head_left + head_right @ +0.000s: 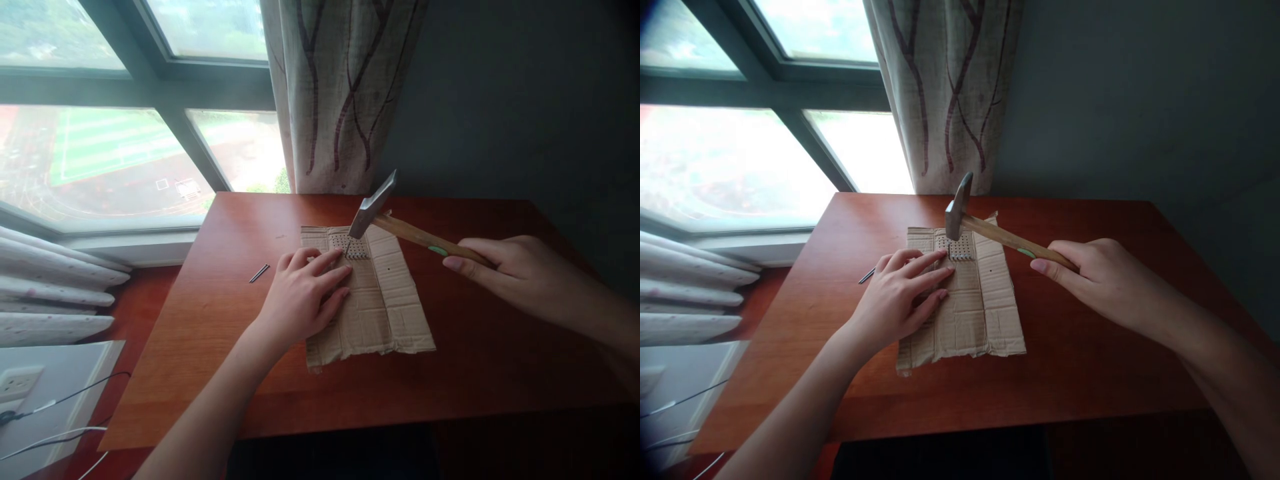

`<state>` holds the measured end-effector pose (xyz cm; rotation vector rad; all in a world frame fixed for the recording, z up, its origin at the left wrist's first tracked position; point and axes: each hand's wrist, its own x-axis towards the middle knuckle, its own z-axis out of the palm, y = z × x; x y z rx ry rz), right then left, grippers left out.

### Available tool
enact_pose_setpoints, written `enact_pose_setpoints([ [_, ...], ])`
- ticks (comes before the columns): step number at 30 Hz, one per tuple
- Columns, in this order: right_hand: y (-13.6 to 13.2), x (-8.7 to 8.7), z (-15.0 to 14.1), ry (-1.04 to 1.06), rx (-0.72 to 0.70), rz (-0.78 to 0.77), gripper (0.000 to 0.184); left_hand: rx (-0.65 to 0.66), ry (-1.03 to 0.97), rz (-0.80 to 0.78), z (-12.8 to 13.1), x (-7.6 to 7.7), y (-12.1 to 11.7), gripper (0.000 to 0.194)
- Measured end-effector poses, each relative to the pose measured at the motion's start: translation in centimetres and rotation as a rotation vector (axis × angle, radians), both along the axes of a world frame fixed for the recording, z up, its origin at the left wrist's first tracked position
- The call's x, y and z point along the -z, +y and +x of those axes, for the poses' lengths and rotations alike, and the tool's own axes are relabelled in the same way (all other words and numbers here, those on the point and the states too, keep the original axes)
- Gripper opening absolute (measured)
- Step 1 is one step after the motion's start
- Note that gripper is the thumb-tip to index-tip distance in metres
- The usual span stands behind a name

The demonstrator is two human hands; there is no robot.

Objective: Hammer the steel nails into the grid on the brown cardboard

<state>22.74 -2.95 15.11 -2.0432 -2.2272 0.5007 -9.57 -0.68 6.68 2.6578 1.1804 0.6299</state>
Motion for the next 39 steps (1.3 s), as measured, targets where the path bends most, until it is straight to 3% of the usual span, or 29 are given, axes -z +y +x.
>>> enact_pose_setpoints([
  [26,-0.2,-0.8,-0.8,0.094,-0.043,-0.020,0.058,-0.020,0.004,0.020,0.4,0.3,-0.4,0.034],
  [39,-0.2,-1.0,-1.0,0.030,-0.028,-0.048,0.058,-0.014,-0.002,0.024,0.4,0.2,-0.4,0.034],
])
